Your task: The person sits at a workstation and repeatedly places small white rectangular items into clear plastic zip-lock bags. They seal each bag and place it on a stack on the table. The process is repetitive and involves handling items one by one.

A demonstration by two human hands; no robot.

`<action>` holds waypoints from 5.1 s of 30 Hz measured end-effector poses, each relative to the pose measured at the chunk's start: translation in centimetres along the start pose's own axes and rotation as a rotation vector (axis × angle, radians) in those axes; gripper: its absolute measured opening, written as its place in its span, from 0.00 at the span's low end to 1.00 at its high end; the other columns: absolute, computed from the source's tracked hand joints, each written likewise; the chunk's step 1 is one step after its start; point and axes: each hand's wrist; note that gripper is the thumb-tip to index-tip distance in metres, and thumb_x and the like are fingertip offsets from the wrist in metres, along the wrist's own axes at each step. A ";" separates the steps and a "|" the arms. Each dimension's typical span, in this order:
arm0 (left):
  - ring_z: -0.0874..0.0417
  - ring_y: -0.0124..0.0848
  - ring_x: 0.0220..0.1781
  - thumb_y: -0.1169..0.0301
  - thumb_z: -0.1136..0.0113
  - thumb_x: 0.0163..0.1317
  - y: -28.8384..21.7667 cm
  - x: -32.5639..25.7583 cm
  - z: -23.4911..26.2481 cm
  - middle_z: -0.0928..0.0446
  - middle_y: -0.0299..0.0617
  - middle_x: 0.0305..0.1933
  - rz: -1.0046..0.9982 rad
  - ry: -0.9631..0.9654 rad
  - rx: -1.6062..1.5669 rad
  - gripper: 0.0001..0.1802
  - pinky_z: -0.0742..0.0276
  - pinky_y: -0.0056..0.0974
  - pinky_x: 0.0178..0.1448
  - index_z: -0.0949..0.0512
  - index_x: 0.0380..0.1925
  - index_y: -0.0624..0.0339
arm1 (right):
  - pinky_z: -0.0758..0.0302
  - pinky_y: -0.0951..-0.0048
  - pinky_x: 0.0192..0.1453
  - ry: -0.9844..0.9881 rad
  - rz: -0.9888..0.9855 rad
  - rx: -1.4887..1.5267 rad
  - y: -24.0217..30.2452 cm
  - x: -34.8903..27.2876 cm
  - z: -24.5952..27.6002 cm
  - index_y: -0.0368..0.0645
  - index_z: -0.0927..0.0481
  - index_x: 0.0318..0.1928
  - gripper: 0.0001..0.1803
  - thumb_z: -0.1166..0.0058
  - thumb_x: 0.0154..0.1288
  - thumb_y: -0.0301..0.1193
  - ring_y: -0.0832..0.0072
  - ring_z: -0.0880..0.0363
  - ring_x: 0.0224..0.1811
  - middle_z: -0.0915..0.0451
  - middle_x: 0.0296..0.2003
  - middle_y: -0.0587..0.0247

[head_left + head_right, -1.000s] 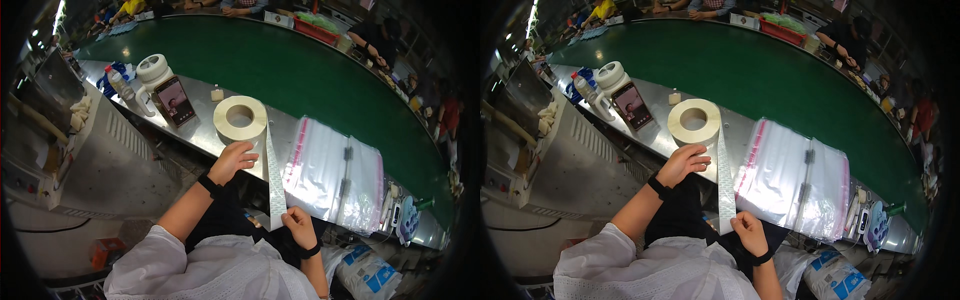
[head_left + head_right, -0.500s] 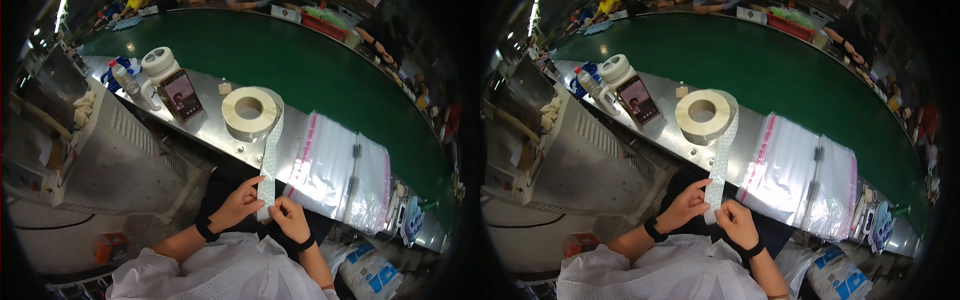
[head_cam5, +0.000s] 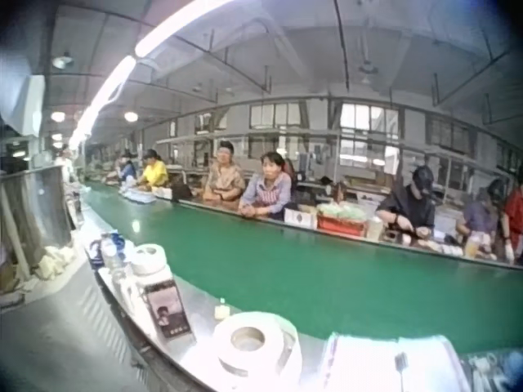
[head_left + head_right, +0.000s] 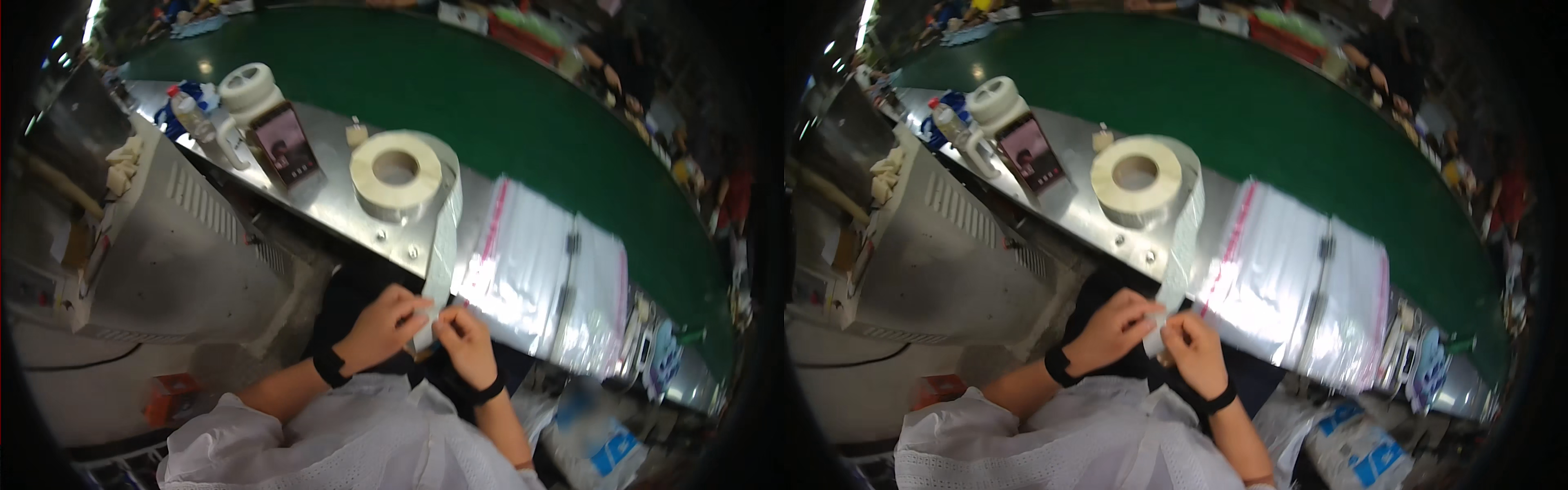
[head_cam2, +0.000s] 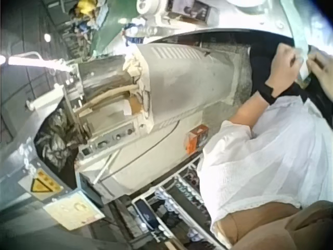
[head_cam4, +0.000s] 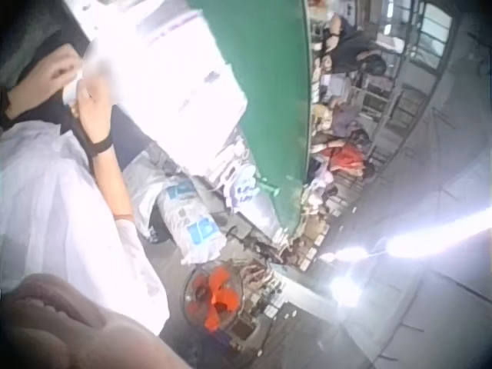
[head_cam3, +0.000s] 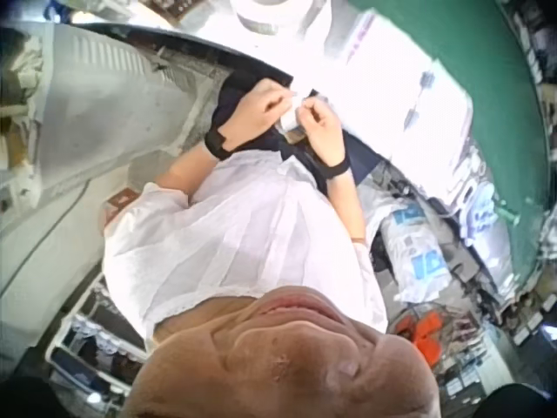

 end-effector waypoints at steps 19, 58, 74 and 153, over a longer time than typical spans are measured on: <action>0.20 0.46 0.34 0.66 0.48 0.61 1.1 2.1 0.7 0.22 0.48 0.30 -0.066 -0.134 0.132 0.10 0.25 0.42 0.36 0.23 0.31 0.61 | 0.34 0.83 0.33 -0.077 0.072 -0.239 -2.5 -0.5 0.7 0.37 0.24 0.31 0.04 0.44 0.60 0.24 0.85 0.31 0.27 0.26 0.26 0.71; 0.33 0.34 0.60 0.55 0.45 0.57 0.3 5.2 -6.1 0.27 0.39 0.52 -0.368 0.234 0.493 0.20 0.37 0.44 0.58 0.23 0.39 0.59 | 0.35 0.63 0.39 -0.721 0.342 -0.829 -5.6 4.2 9.4 0.35 0.30 0.28 0.06 0.53 0.60 0.24 0.60 0.33 0.34 0.31 0.30 0.54; 0.22 0.38 0.43 0.66 0.47 0.63 0.7 16.5 -14.0 0.29 0.45 0.36 0.699 0.543 -1.667 0.14 0.24 0.41 0.48 0.32 0.41 0.67 | 0.40 0.84 0.32 -0.661 0.176 0.119 -4.0 1.8 11.7 0.43 0.28 0.32 0.06 0.56 0.66 0.28 0.87 0.36 0.28 0.27 0.32 0.70; 0.24 0.39 0.49 0.66 0.52 0.65 3.9 7.9 4.0 0.33 0.49 0.52 0.329 -0.248 -0.944 0.23 0.24 0.39 0.47 0.41 0.54 0.69 | 0.30 0.80 0.39 0.328 -0.123 -0.116 -1.7 -5.6 3.7 0.35 0.21 0.34 0.04 0.44 0.59 0.23 0.84 0.27 0.33 0.21 0.30 0.68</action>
Point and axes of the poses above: each hand's wrist, its own x-axis towards the middle knuckle, its own z-axis out of the back of the hand, y = z × x
